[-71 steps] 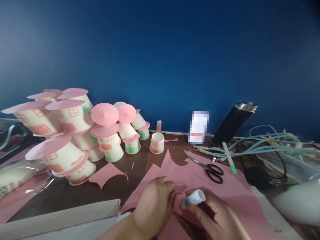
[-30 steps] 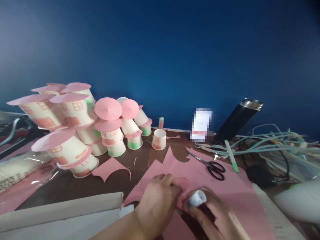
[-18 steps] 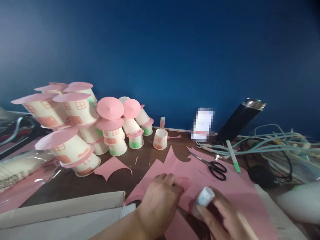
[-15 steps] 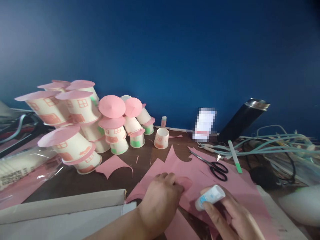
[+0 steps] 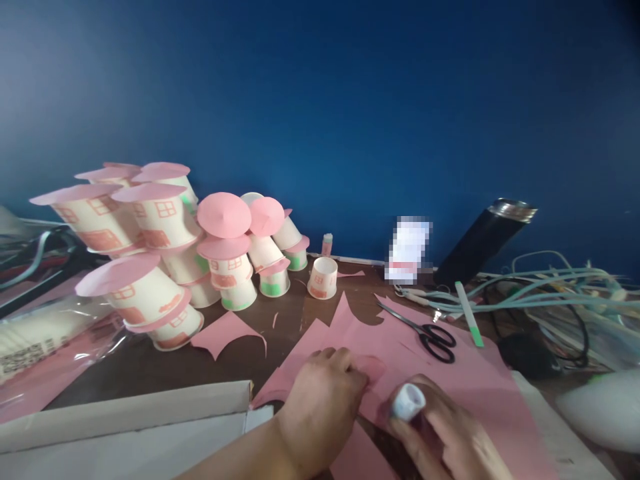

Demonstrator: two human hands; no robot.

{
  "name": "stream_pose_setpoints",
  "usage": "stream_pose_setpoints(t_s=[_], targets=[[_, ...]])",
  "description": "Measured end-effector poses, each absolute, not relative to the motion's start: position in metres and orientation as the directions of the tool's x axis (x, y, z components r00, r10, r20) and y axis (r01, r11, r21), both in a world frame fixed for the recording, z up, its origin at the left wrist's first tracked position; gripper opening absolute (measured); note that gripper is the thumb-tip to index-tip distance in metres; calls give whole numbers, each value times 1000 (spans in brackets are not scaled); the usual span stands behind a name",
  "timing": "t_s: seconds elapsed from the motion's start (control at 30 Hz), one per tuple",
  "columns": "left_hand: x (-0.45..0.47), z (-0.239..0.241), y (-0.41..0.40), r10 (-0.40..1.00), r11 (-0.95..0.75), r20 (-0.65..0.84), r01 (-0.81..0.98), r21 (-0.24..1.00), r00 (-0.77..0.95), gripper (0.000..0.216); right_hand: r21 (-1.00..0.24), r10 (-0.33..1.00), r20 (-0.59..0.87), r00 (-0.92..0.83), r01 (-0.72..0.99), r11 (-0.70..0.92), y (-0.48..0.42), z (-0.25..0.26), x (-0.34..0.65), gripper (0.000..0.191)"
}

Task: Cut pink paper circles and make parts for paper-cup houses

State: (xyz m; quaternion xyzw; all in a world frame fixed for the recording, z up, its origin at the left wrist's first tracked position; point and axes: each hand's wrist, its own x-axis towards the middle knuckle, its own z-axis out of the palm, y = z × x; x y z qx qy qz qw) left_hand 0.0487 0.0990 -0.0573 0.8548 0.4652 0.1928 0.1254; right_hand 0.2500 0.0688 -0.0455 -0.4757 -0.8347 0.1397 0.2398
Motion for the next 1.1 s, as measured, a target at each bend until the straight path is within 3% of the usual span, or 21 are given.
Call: stream_pose_setpoints(t_s=[0.13, 0.27, 0.5, 0.77, 0.93, 1.1], targets=[[49, -58, 100, 846, -532, 204, 758, 378, 492, 17, -553, 875, 351, -333, 681, 481, 72, -57, 254, 9], [48, -58, 102, 859, -510, 213, 741, 437, 465, 21, -591, 883, 297, -363, 656, 468, 80, -65, 247, 15], [47, -62, 102, 853, -521, 213, 740, 426, 477, 22, -527, 890, 187, -415, 723, 447, 86, -59, 239, 19], [48, -58, 103, 867, -495, 199, 742, 452, 457, 21, -522, 850, 343, -399, 671, 526, 82, -69, 250, 17], [47, -62, 103, 862, -504, 186, 753, 423, 472, 26, -565, 871, 220, -439, 670, 480, 85, -63, 238, 20], [46, -63, 103, 860, -506, 185, 743, 438, 476, 26, -476, 867, 251, -431, 725, 498, 86, -63, 239, 14]])
